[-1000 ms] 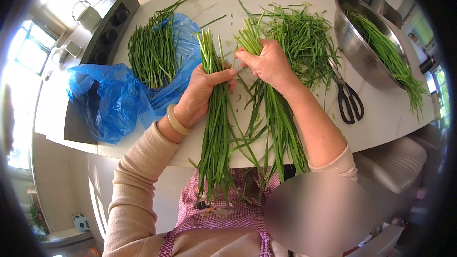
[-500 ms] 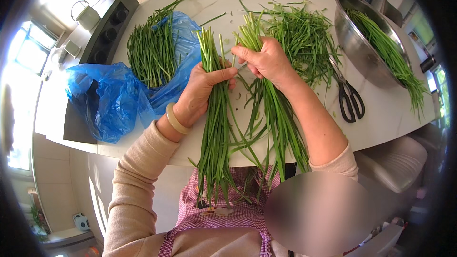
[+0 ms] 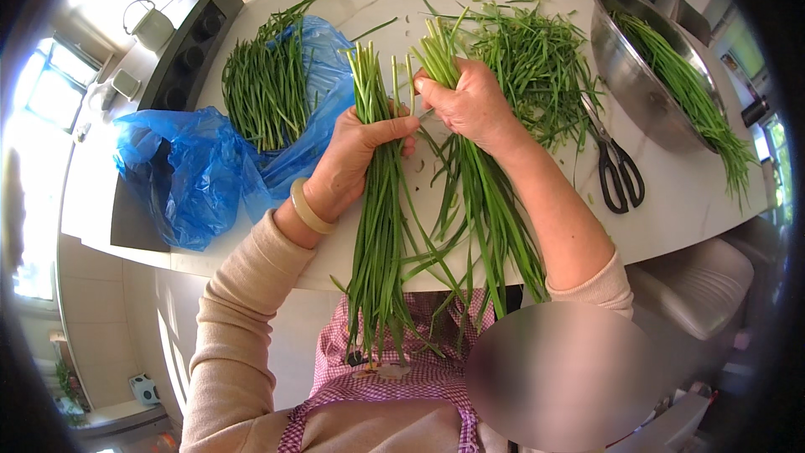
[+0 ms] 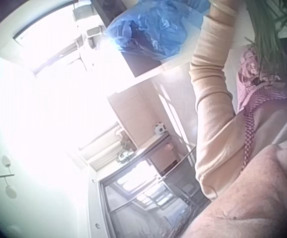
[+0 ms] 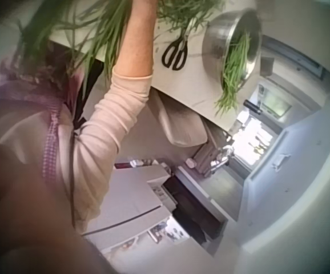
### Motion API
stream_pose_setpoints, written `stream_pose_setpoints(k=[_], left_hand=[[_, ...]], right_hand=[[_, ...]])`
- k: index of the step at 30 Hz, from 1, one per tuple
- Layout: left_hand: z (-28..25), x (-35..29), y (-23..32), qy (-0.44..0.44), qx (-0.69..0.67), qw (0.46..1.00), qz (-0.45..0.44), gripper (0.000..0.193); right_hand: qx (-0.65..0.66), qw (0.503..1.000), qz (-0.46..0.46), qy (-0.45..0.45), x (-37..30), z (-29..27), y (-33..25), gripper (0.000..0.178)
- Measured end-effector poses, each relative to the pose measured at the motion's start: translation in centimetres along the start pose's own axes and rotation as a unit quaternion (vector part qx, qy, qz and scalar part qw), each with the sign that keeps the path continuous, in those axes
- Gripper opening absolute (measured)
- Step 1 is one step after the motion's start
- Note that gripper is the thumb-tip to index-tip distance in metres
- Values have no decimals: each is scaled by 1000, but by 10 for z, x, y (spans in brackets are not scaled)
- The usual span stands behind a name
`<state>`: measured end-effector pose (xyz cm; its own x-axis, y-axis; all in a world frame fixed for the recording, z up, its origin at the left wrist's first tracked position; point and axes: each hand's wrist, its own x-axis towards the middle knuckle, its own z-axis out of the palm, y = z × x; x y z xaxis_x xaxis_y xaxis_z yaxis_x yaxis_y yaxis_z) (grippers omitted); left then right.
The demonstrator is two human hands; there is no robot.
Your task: The person trims the ends of green chives by hand, aligning them into bundles and placing the trimmed pieces into a metal bowl. She also uses scissors to cut the chives and transfers some into a blue plastic bag.
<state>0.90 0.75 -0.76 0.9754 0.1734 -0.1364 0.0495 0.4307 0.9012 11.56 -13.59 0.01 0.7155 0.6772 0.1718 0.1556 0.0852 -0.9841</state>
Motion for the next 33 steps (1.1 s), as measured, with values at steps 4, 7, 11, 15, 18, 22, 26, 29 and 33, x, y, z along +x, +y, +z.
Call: stream_pose_setpoints(k=[4,7,11,15,18,22,26,29,33], left_hand=[[1,0,0,17,-20,1000,-4,14],[0,0,-1,26,-31,999,-1,15],[-1,2,-3,22,-25,999,5,17],[0,2,-3,20,-11,1000,14,18],[0,3,-3,17,-2,1000,14,18],[-1,2,-3,19,2,1000,13,16],[0,1,-1,8,2,1000,5,15],[1,0,0,3,-4,1000,-2,15],[-1,-1,1,-6,1,1000,-7,12]], right_hand=[[24,999,21,23,2,-4,4,15],[26,998,52,27,2,-3,-9,15],[10,1000,29,1,-1,-1,-10,15],[-48,999,-2,18,0,0,-7,15],[-150,984,-87,38,2,-3,4,14],[-189,976,-101,34,3,-4,4,12],[-167,971,-115,124,10,-12,10,12],[-158,960,-83,214,19,-27,7,18],[-50,987,73,132,9,-32,-9,22]])
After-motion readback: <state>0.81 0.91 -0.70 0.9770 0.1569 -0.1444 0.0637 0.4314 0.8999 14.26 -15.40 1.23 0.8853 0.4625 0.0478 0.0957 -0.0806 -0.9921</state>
